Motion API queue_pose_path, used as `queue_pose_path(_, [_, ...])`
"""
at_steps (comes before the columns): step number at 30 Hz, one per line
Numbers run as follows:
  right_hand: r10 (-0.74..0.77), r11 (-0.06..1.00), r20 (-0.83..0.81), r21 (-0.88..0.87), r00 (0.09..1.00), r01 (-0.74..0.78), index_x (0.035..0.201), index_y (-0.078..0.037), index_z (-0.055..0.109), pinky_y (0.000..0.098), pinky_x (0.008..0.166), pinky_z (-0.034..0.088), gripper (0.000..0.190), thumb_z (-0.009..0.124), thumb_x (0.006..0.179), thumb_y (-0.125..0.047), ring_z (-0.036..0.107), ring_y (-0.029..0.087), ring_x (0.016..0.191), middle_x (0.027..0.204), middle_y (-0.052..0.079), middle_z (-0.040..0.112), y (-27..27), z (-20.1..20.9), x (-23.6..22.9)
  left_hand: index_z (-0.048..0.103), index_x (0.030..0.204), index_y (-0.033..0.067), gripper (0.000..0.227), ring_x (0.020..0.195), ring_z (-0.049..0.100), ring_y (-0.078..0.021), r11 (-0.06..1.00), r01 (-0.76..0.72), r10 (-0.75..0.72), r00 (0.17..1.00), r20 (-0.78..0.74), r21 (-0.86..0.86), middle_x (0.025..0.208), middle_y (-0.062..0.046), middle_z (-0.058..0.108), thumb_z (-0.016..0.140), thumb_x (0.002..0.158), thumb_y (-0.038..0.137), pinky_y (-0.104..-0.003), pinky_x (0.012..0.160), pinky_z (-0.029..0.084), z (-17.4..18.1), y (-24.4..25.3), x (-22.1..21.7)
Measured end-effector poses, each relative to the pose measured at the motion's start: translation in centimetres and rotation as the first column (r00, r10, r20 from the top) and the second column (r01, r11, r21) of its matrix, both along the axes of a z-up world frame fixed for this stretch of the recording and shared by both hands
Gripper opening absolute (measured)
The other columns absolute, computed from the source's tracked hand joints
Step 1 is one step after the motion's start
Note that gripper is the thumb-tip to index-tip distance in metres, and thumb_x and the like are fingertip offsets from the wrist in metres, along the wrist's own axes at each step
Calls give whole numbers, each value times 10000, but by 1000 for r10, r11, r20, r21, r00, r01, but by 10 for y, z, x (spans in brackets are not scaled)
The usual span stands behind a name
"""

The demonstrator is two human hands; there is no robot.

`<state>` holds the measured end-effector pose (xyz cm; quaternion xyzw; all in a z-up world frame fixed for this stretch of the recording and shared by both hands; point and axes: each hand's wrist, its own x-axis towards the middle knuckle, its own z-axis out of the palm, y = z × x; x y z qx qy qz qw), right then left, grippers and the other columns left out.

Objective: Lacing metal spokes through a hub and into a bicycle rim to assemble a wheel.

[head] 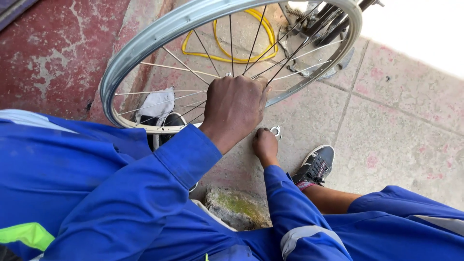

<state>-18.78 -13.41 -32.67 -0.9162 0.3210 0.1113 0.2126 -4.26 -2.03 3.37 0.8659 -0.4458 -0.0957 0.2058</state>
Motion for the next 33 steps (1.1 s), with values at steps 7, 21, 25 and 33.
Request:
queue_pose_path(7, [-100,987,33,128,994,95,885,8,699,470,641,564,221,547,865,-152,705,393,777,773,172,647,-14,13,-6,717,1096,32,346,544,707,-304,1000,25,-25,1000,15,-8,555,-166,646,415,996,165,-375,496,580,-4,1,1])
queue_pose_path(21, [-125,988,-25,89,992,127,904,-63,748,487,713,578,151,644,842,-153,708,400,837,817,188,718,-3,30,-23,722,1101,22,331,475,679,-247,995,57,-51,996,69,-84,534,-150,640,434,998,148,-318,440,546,-17,-1,0])
queue_pose_path(25, [-10,999,-28,-48,1000,8,879,-16,737,484,674,585,211,566,853,-136,715,408,775,768,209,694,4,18,-20,719,1102,34,304,479,682,-257,996,42,-36,996,77,-75,517,-145,632,464,990,155,-320,445,550,-14,0,-4])
queue_pose_path(33, [-167,631,-139,745,976,214,861,66,659,346,400,513,225,616,798,-145,576,212,473,646,143,553,3,48,-7,724,1090,29,313,482,683,-266,992,39,-34,999,39,-117,548,-155,651,461,977,154,-316,444,535,-15,0,0])
